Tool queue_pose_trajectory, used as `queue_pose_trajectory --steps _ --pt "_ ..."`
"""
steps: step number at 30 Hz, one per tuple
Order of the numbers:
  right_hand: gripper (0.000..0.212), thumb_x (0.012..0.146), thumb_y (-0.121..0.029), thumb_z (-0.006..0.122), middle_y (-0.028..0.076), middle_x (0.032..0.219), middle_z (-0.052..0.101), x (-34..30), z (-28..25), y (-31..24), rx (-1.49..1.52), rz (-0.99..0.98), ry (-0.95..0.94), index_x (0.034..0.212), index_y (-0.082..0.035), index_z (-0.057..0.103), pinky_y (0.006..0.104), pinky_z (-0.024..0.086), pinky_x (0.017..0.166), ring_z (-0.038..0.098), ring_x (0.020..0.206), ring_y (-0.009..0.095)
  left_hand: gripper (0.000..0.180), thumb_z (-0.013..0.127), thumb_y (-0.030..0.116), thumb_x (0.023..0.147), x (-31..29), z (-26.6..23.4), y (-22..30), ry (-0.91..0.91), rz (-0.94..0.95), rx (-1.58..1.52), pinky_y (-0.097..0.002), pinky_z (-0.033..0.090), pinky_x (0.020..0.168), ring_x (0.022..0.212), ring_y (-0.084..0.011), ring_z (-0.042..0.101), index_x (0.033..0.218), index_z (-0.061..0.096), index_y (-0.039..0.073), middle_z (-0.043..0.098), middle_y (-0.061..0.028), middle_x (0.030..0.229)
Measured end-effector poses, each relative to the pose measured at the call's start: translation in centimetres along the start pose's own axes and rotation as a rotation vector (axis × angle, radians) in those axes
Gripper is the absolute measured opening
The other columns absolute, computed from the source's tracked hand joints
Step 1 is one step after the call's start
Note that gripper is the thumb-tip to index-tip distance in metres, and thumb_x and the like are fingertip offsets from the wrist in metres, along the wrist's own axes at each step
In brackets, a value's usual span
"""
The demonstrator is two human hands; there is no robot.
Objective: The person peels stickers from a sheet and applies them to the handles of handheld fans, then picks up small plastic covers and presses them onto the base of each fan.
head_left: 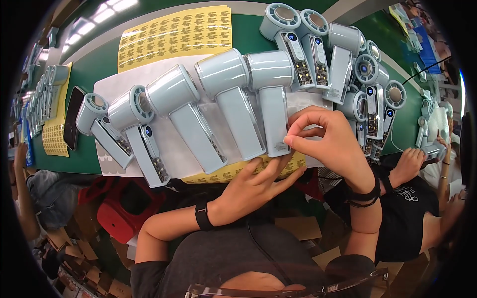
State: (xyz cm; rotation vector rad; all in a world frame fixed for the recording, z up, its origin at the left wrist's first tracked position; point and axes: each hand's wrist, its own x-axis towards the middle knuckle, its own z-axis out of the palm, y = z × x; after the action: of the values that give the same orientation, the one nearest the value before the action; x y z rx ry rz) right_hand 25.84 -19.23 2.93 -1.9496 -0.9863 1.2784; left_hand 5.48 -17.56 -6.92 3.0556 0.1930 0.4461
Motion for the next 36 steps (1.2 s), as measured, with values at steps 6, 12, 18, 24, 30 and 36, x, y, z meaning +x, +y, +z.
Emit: queue_pose_trajectory --steps 6,12,18,24,30,36 --pt "0.010 0.080 0.000 0.075 0.011 0.101 0.066 -1.3 2.0 1.3 -0.479 -0.478 0.343 0.086 0.004 0.067 0.0281 0.056 0.079 0.068 0.087 0.019 0.059 0.052 0.018 0.088 0.2 -0.4 -0.2 -0.003 -0.016 0.019 -0.0347 0.032 0.100 0.133 -0.0179 0.042 0.146 0.047 0.031 0.051 -0.0068 0.146" --pt "0.013 0.078 0.004 0.074 0.011 0.097 0.064 -3.9 3.0 4.3 -0.385 -0.572 0.623 0.089 0.003 0.067 0.0268 0.053 0.074 0.067 0.081 0.020 0.057 0.052 0.016 0.089 0.6 -0.8 -0.2 0.013 -0.054 -0.010 -0.0311 0.033 0.100 0.133 -0.0175 0.043 0.143 0.051 0.033 0.053 -0.0051 0.144" --pt "0.015 0.076 0.006 0.073 0.010 0.092 0.061 -4.6 3.3 4.9 -0.226 -0.287 0.410 0.089 0.004 0.065 0.0272 0.051 0.067 0.064 0.074 0.019 0.055 0.050 0.015 0.091 0.4 -0.8 -0.5 0.003 -0.003 -0.092 -0.0330 0.040 0.103 0.129 -0.0239 0.047 0.146 0.049 0.017 0.050 -0.0137 0.143" --pt "0.015 0.076 0.007 0.072 0.010 0.089 0.059 -4.1 4.2 5.4 -0.348 -0.253 0.434 0.087 0.004 0.063 0.0295 0.051 0.065 0.064 0.073 0.020 0.054 0.050 0.015 0.092 0.2 -0.7 -0.5 0.056 0.040 -0.050 -0.0360 0.042 0.106 0.124 -0.0266 0.051 0.145 0.050 0.009 0.051 -0.0169 0.139" --pt "0.010 0.079 0.005 0.069 0.012 0.089 0.058 -4.2 5.0 5.4 -0.467 -0.331 0.501 0.084 0.001 0.061 0.0394 0.047 0.063 0.058 0.077 0.030 0.051 0.054 0.017 0.091 -1.4 -1.0 -1.0 0.063 -0.065 -0.175 -0.0379 0.042 0.106 0.126 -0.0254 0.051 0.142 0.055 0.014 0.053 -0.0132 0.139" --pt "0.011 0.079 0.004 0.071 0.010 0.089 0.059 -5.4 5.1 4.6 -0.425 -0.298 0.452 0.085 0.001 0.063 0.0346 0.048 0.065 0.060 0.076 0.025 0.048 0.063 0.041 0.091 -1.7 -0.7 -0.6 0.053 -0.083 -0.006 -0.0430 0.039 0.109 0.130 -0.0266 0.049 0.136 0.061 0.025 0.053 -0.0073 0.143"
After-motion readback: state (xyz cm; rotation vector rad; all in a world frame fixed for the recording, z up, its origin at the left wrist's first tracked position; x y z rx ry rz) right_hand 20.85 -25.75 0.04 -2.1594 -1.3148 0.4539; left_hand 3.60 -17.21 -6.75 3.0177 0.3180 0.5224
